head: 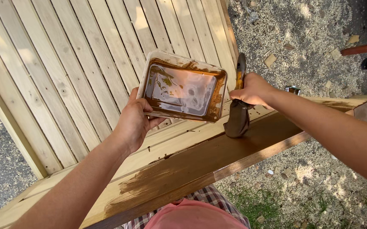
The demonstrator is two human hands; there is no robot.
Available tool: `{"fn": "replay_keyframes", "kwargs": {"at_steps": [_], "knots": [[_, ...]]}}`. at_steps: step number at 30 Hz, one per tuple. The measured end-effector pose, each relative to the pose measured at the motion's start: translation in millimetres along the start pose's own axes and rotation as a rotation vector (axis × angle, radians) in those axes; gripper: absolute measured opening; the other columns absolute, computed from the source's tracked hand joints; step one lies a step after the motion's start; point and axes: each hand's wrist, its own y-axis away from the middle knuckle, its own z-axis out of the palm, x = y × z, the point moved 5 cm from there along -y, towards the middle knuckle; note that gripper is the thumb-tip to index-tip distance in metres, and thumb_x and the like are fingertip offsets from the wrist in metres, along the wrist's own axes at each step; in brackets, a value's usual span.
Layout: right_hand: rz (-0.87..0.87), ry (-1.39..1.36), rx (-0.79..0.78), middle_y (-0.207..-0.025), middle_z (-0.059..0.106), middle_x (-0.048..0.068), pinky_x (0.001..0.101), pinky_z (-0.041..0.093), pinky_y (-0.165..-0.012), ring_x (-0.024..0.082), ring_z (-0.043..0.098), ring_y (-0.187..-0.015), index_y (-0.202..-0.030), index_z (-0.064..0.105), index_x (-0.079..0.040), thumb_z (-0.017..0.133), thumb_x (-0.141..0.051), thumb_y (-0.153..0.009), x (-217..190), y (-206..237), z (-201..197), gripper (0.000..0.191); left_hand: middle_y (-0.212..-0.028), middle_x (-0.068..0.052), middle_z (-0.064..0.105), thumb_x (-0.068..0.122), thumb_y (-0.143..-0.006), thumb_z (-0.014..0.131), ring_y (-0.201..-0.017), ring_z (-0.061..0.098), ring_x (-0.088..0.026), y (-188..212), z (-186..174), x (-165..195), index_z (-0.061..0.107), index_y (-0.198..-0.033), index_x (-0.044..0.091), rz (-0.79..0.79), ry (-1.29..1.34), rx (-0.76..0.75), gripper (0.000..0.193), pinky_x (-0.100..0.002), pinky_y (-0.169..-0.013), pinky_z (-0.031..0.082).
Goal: The person applies brown wood stain to unfinished wooden furniture frames using a wide brush. They hold a plastic tray of stain in one hand, dip the brush, and brush the stain onto the slats and rails of the frames, moving around the pieces to coat different surfaces.
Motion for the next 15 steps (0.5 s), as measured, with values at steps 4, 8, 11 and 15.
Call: {"fn": "replay_keyframes", "kwargs": {"at_steps": [4, 8, 11, 15], "knots": [[0.107, 0.239, 0.191, -0.082, 0.071, 0.020, 0.0444, 0.057, -0.064, 0.029, 0.069, -0.068, -0.087, 0.071, 0.008, 0.084, -0.027, -0.080, 92, -38, -91, 0.038, -0.128, -0.010, 0.058, 0.001, -0.084, 0.034, -0.107, 0.061, -0.023, -9, 1, 4, 0.041, -0.136, 0.015, 0.019, 0.040, -0.002, 0.054, -0.042, -0.096, 0.056], [0.097, 0.799, 0.227, -0.082, 0.076, 0.018, 0.0407, 0.063, -0.073, 0.030, 0.076, -0.075, -0.086, 0.080, 0.000, 0.073, -0.048, -0.090, 115, -57, -159, 0.048, -0.126, -0.009, 0.058, 0.001, -0.084, 0.034, -0.107, 0.062, -0.022, -13, 4, 3, 0.040, -0.136, 0.014, 0.009, 0.056, -0.019, 0.054, -0.041, -0.096, 0.057], [-0.004, 0.932, 0.262, -0.082, 0.076, 0.015, 0.0426, 0.063, -0.075, 0.031, 0.078, -0.075, -0.090, 0.080, -0.008, 0.069, -0.043, -0.091, 83, -41, -146, 0.036, -0.126, -0.009, 0.058, 0.000, -0.084, 0.034, -0.104, 0.061, -0.021, -15, 4, 2, 0.037, -0.140, 0.019, -0.038, 0.058, 0.016, 0.060, -0.040, -0.095, 0.057], [-0.237, 0.822, 0.086, -0.075, 0.075, 0.016, 0.0416, 0.060, -0.078, 0.030, 0.074, -0.072, -0.087, 0.076, -0.005, 0.071, -0.042, -0.090, 46, -4, -61, 0.037, -0.128, -0.010, 0.057, 0.001, -0.085, 0.033, -0.107, 0.062, -0.021, -16, 4, 6, 0.037, -0.143, 0.018, -0.023, 0.033, 0.015, 0.061, -0.039, -0.096, 0.058]]}}
